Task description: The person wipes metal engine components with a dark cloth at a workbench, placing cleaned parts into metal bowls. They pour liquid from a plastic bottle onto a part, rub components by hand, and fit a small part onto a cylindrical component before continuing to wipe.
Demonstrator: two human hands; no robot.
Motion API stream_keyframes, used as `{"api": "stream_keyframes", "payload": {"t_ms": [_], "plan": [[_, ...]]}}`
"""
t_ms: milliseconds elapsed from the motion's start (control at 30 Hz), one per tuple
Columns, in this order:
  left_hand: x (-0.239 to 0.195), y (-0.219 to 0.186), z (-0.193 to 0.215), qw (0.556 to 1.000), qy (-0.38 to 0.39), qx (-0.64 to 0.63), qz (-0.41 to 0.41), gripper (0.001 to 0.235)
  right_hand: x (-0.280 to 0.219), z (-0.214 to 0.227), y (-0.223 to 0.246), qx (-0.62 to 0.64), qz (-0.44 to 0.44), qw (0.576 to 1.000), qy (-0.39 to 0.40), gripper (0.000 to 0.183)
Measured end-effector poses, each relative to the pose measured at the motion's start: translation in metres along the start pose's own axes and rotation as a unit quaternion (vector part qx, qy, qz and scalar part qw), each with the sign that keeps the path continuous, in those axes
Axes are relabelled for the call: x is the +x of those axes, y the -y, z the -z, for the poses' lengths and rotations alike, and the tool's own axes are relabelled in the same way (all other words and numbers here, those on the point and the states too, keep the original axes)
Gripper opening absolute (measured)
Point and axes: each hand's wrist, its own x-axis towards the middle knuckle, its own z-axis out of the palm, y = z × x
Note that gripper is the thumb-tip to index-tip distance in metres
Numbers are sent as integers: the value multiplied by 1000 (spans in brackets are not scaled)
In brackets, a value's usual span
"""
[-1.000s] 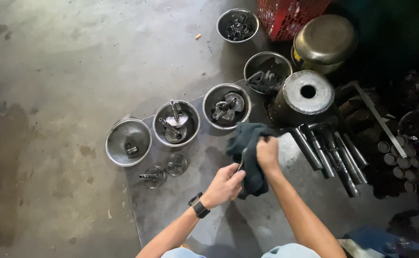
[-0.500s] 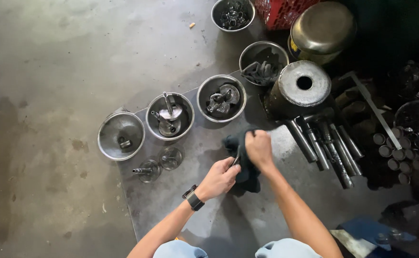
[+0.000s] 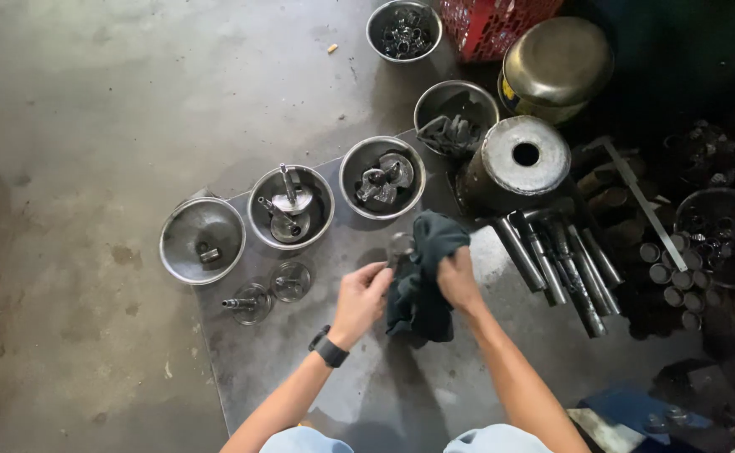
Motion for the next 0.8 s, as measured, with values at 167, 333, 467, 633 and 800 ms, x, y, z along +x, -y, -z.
{"api": "stream_keyframes", "payload": {"t_ms": [167,333,467,633,800], "plan": [[-12,8,-12,979,33,155,-130,23,16,-36,48,-266,174,948,13,18],[-31,-7,-14,974,51,170,-142,21,36,20,-19,-429,-32,897,-102,21],[-22,-16,-6,980,34,147,-130,21,26,22,-9,-68,-120,983,-123,29],[-23,0,-17,980,37,133,-141,21,11,-36,40,-367,128,920,-46,20],[-26,-4,-16,970,30,166,-174,20,37,20,-9,-395,-116,904,-112,23]]}}
